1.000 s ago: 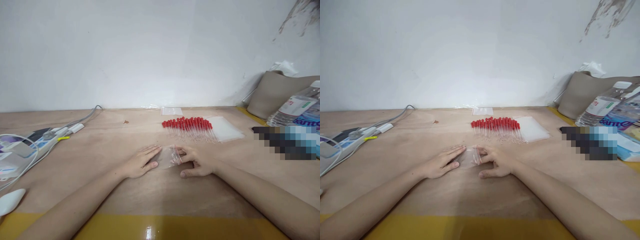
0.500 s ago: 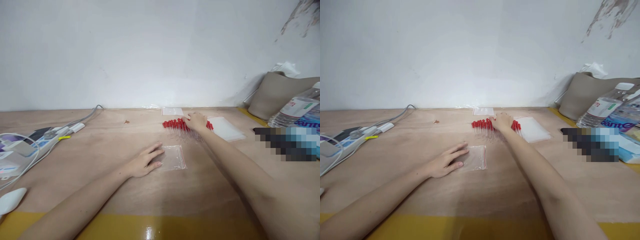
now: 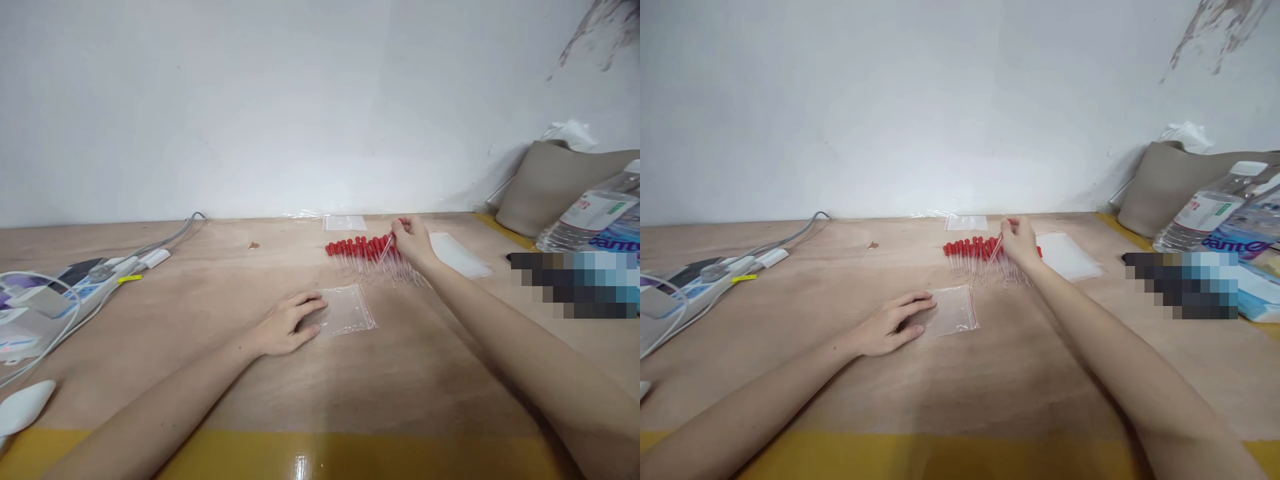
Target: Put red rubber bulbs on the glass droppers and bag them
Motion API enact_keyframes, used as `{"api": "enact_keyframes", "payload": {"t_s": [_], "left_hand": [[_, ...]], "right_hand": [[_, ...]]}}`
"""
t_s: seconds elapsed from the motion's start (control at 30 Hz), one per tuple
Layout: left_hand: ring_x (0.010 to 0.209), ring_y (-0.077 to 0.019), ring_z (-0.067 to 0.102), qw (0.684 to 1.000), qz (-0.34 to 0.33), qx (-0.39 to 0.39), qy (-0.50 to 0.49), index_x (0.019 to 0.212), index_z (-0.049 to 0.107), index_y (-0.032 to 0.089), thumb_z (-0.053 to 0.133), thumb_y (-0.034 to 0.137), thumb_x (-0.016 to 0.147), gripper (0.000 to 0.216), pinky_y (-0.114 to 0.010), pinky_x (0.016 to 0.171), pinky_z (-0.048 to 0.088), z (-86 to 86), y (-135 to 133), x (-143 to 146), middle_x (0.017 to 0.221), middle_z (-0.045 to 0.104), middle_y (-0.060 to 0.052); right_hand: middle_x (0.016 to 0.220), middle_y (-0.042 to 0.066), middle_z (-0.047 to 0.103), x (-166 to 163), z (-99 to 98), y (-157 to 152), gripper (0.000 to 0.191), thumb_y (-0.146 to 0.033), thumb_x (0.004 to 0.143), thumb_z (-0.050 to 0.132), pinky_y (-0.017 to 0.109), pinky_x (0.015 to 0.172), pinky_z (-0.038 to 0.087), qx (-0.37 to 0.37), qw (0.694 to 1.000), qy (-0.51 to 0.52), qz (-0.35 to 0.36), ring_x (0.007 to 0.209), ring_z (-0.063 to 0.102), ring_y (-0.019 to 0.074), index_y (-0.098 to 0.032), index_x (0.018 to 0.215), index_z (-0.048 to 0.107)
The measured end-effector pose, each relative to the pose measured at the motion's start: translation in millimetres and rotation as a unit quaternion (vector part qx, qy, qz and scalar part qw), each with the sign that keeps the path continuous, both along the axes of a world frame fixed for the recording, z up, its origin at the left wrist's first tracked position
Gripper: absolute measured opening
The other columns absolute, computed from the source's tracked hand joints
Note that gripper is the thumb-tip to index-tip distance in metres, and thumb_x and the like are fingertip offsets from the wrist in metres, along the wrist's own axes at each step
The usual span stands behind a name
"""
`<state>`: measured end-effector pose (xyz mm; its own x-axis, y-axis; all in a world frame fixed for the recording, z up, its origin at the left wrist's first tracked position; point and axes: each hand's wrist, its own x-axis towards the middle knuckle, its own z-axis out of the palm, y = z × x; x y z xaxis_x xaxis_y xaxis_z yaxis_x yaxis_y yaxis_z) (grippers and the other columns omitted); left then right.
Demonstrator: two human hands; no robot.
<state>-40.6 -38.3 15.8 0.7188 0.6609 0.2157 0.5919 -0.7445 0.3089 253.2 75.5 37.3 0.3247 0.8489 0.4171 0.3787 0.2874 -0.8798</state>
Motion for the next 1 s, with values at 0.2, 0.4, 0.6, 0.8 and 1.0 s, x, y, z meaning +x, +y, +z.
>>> {"api": "enact_keyframes", "payload": {"t_s": [0.2,0.4,0.6,0.8,1.0], "left_hand": [[0.125,-0.0217,0.036,1.0,-0.005,-0.01,-0.007,0.129,0.04,0.023,0.046,0.038,0.086,0.046,-0.04,0.103,0.033,-2.4,1.0,1.7,0.136,0.038,-0.008],[0.127,-0.0237,0.034,1.0,0.009,-0.018,-0.021,0.134,0.029,0.022,0.047,0.043,0.085,0.056,-0.043,0.103,0.032,0.1,-0.6,2.8,0.139,0.033,-0.01],[0.128,-0.0241,0.032,1.0,0.01,-0.022,-0.02,0.135,0.026,0.021,0.048,0.046,0.084,0.061,-0.043,0.103,0.032,-0.6,0.5,3.6,0.14,0.032,-0.011],[0.127,-0.0248,0.033,0.999,0.002,-0.02,-0.029,0.134,0.029,0.02,0.049,0.045,0.083,0.061,-0.043,0.104,0.031,-2.4,2.9,7.5,0.138,0.035,-0.01],[0.126,-0.0235,0.035,0.997,-0.01,-0.029,-0.065,0.132,0.033,0.019,0.055,0.042,0.08,0.06,-0.04,0.104,0.032,-2.1,4.8,2.7,0.137,0.036,-0.011]], "right_hand": [[0.057,-0.004,0.055,-1.6,-25.0,-59.9,0.022,-0.033,0.074,0.06,0.021,0.045,0.043,-0.113,0.96,0.246,0.078,0.046,0.054,0.0092,-0.02,0.074,0.043],[0.066,0.002,0.062,-13.4,-35.0,-87.6,0.019,-0.028,0.068,0.067,0.027,0.062,0.052,-0.199,0.909,0.308,0.199,0.063,0.062,0.0133,-0.019,0.071,0.05],[0.067,-0.002,0.059,-16.2,-35.3,-97.2,0.025,-0.034,0.065,0.069,0.022,0.054,0.043,-0.151,0.923,0.027,0.354,0.056,0.051,0.0083,-0.018,0.08,0.057],[0.071,-0.001,0.058,-28.7,-35.2,-97.1,0.023,-0.038,0.069,0.065,0.02,0.049,0.038,-0.131,0.877,-0.002,0.463,0.054,0.048,0.0077,-0.019,0.08,0.059],[0.083,0.004,0.062,-20.2,-35.4,-92.0,0.023,-0.037,0.074,0.06,0.026,0.067,0.044,-0.095,0.882,-0.107,0.448,0.074,0.056,0.0128,-0.018,0.085,0.068]]}}
